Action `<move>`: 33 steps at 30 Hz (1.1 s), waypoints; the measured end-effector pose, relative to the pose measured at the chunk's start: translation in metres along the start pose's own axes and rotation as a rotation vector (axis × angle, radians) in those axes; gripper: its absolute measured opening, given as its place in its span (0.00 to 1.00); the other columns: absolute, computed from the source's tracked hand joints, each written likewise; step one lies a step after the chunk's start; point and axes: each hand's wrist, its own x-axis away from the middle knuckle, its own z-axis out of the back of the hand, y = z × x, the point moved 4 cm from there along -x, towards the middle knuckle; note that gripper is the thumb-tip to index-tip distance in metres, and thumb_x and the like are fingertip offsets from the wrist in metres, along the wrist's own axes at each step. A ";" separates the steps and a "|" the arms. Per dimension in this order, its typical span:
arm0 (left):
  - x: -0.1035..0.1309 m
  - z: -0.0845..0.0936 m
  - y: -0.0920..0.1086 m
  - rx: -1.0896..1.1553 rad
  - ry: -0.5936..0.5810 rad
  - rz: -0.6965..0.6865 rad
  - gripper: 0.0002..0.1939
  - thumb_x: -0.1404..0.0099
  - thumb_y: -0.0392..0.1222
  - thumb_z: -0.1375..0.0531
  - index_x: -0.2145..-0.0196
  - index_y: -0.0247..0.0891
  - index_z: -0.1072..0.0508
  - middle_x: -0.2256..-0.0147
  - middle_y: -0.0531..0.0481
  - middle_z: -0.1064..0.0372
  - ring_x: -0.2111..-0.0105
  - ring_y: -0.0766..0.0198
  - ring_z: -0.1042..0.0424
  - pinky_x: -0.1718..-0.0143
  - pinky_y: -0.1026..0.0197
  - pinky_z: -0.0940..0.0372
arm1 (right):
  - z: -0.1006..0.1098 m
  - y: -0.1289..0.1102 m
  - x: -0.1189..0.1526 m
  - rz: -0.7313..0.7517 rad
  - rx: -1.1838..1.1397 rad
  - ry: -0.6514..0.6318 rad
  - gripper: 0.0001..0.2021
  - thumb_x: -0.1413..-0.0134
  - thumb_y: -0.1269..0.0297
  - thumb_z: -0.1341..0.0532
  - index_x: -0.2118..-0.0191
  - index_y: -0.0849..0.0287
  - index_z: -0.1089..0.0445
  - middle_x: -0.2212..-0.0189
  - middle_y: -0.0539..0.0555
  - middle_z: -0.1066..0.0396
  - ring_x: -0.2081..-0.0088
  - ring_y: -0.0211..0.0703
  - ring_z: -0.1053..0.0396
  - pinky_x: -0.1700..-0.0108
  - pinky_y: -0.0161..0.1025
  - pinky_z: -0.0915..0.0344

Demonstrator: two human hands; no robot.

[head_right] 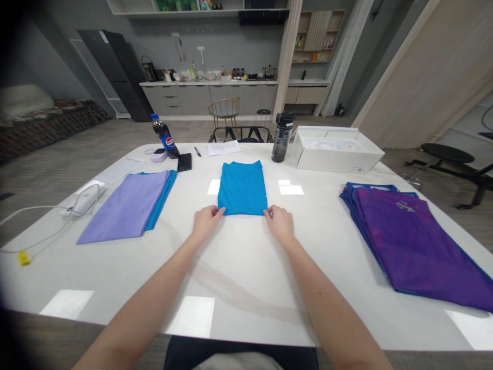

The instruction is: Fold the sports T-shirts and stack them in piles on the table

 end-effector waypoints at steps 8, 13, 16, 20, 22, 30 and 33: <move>-0.003 -0.004 -0.001 -0.086 0.006 0.028 0.16 0.28 0.49 0.48 0.64 0.42 0.24 0.64 0.46 0.21 0.58 0.53 0.25 0.56 0.55 0.43 | -0.003 -0.004 -0.001 -0.004 0.094 0.010 0.16 0.29 0.51 0.47 0.61 0.56 0.28 0.65 0.56 0.23 0.59 0.49 0.28 0.59 0.41 0.45; 0.011 0.006 0.010 -0.216 -0.024 -0.014 0.15 0.32 0.45 0.48 0.67 0.40 0.24 0.63 0.42 0.21 0.56 0.50 0.25 0.56 0.54 0.42 | 0.011 -0.008 0.009 0.018 0.093 -0.096 0.15 0.30 0.55 0.46 0.63 0.57 0.27 0.61 0.58 0.22 0.56 0.50 0.28 0.58 0.40 0.45; 0.038 0.016 0.009 -0.263 -0.130 -0.032 0.15 0.33 0.44 0.48 0.70 0.40 0.24 0.66 0.41 0.22 0.58 0.48 0.24 0.58 0.53 0.41 | 0.022 -0.008 0.038 0.028 0.045 -0.281 0.15 0.32 0.56 0.44 0.67 0.57 0.27 0.65 0.56 0.22 0.60 0.48 0.27 0.63 0.38 0.45; 0.099 0.034 0.001 -0.247 -0.352 -0.055 0.15 0.36 0.44 0.47 0.76 0.41 0.27 0.72 0.44 0.24 0.66 0.50 0.24 0.64 0.55 0.42 | 0.041 -0.008 0.104 0.065 -0.022 -0.472 0.16 0.35 0.55 0.42 0.72 0.56 0.28 0.71 0.54 0.23 0.67 0.46 0.28 0.67 0.38 0.47; 0.130 0.046 -0.002 -0.220 -0.467 -0.071 0.15 0.36 0.44 0.46 0.79 0.42 0.29 0.75 0.46 0.26 0.69 0.52 0.25 0.67 0.56 0.44 | 0.052 -0.009 0.137 0.086 -0.033 -0.545 0.15 0.38 0.56 0.40 0.74 0.56 0.28 0.73 0.54 0.24 0.69 0.45 0.29 0.68 0.38 0.47; 0.114 0.062 -0.003 -0.196 -0.503 -0.090 0.16 0.33 0.57 0.43 0.65 0.42 0.25 0.65 0.46 0.23 0.64 0.51 0.24 0.65 0.56 0.39 | 0.065 0.002 0.124 0.091 -0.147 -0.669 0.16 0.44 0.46 0.35 0.68 0.55 0.24 0.70 0.53 0.23 0.68 0.46 0.28 0.68 0.38 0.43; 0.050 0.048 0.010 -0.164 -0.244 -0.129 0.22 0.30 0.57 0.44 0.47 0.40 0.29 0.49 0.39 0.26 0.51 0.48 0.26 0.54 0.53 0.36 | 0.052 0.006 0.061 -0.002 -0.165 -0.344 0.24 0.37 0.42 0.42 0.48 0.57 0.27 0.55 0.60 0.24 0.58 0.50 0.27 0.60 0.40 0.37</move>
